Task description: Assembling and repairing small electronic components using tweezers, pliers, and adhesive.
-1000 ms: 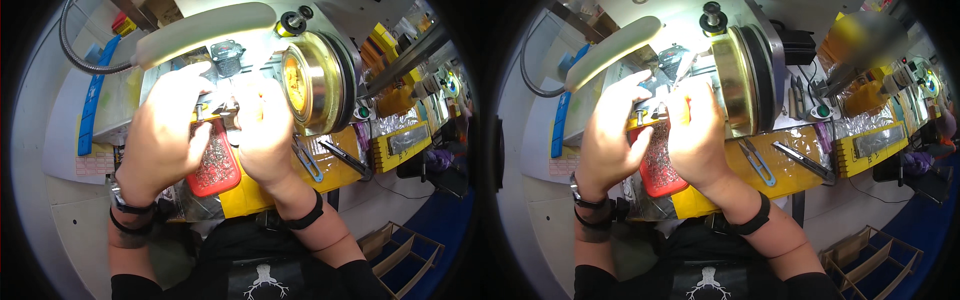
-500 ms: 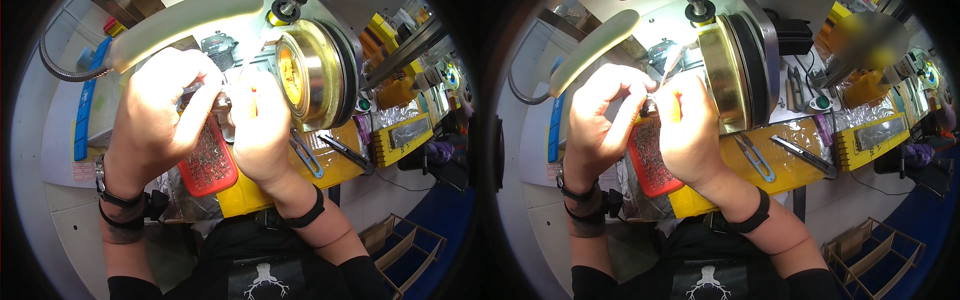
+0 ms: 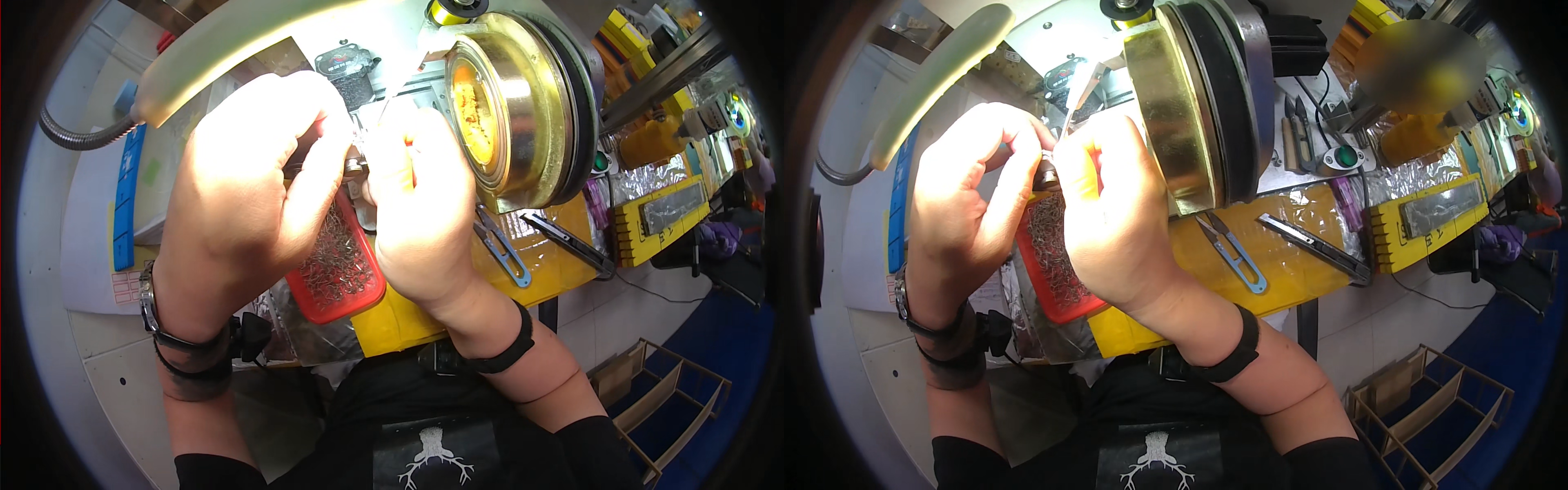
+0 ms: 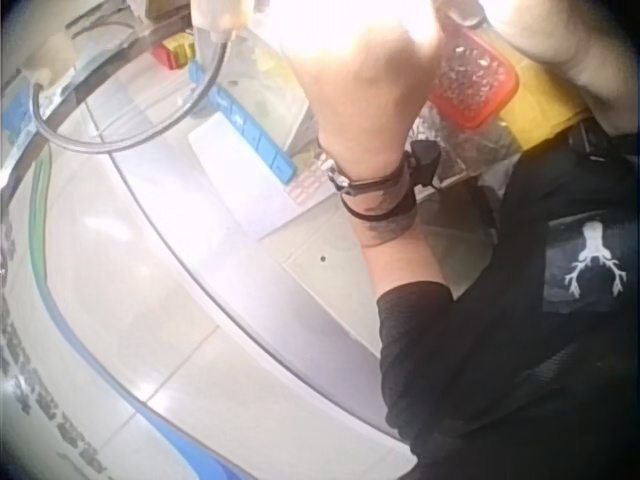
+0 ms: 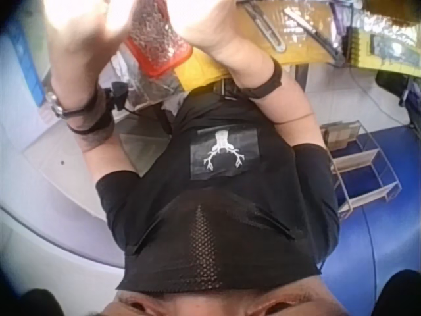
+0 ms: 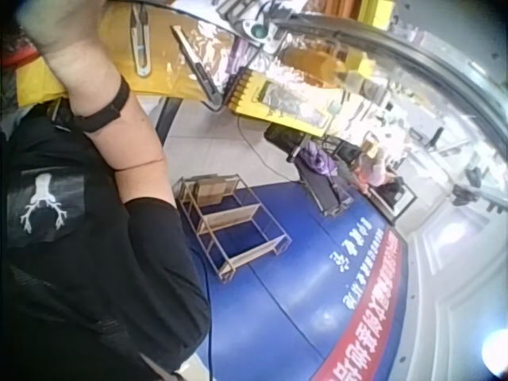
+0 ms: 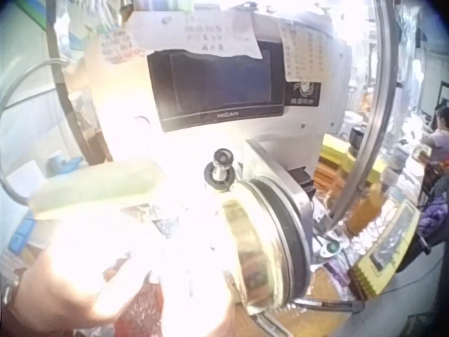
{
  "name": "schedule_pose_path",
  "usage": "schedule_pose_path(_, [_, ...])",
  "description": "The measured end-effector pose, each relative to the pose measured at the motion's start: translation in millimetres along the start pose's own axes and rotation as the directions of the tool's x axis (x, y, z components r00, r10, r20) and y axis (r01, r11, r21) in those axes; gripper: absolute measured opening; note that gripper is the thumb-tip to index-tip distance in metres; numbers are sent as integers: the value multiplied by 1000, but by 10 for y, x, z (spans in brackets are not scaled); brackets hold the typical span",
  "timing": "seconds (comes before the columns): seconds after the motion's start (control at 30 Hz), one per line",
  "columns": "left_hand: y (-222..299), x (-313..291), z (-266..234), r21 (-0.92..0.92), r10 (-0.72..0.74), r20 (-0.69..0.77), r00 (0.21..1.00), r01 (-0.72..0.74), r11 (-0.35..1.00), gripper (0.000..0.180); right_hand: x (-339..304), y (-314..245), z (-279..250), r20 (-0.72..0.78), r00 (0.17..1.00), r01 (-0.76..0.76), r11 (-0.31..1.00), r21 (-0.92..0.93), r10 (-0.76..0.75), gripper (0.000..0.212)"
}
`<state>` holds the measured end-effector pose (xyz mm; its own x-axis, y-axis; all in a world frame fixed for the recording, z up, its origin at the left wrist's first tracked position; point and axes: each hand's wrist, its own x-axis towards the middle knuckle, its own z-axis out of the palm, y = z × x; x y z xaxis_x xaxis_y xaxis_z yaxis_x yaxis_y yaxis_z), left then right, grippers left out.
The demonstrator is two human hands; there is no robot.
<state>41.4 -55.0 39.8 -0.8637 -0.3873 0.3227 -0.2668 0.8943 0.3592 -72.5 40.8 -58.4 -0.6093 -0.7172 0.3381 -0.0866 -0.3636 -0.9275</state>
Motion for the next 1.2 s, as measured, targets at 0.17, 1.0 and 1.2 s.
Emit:
schedule_pose_path(0.17, [-10, 3, -29, 39, 22, 16, 1000, -23, 999, 1, -46, -163, 20, -31, 998, 53, 997, 50, -52, 6])
schedule_pose_path(1.0, [71, 36, -54, 26, 13, 2, 1000, -13, 1000, 8, -121, -282, 39, 70, 953, -301, 947, 111, 295, 29])
schedule_pose_path(1.2, [53, 31, -24, -15, 23, -1, 1000, -23, 1000, 5, -51, -134, 39, 24, 997, -77, 989, 124, 74, 24])
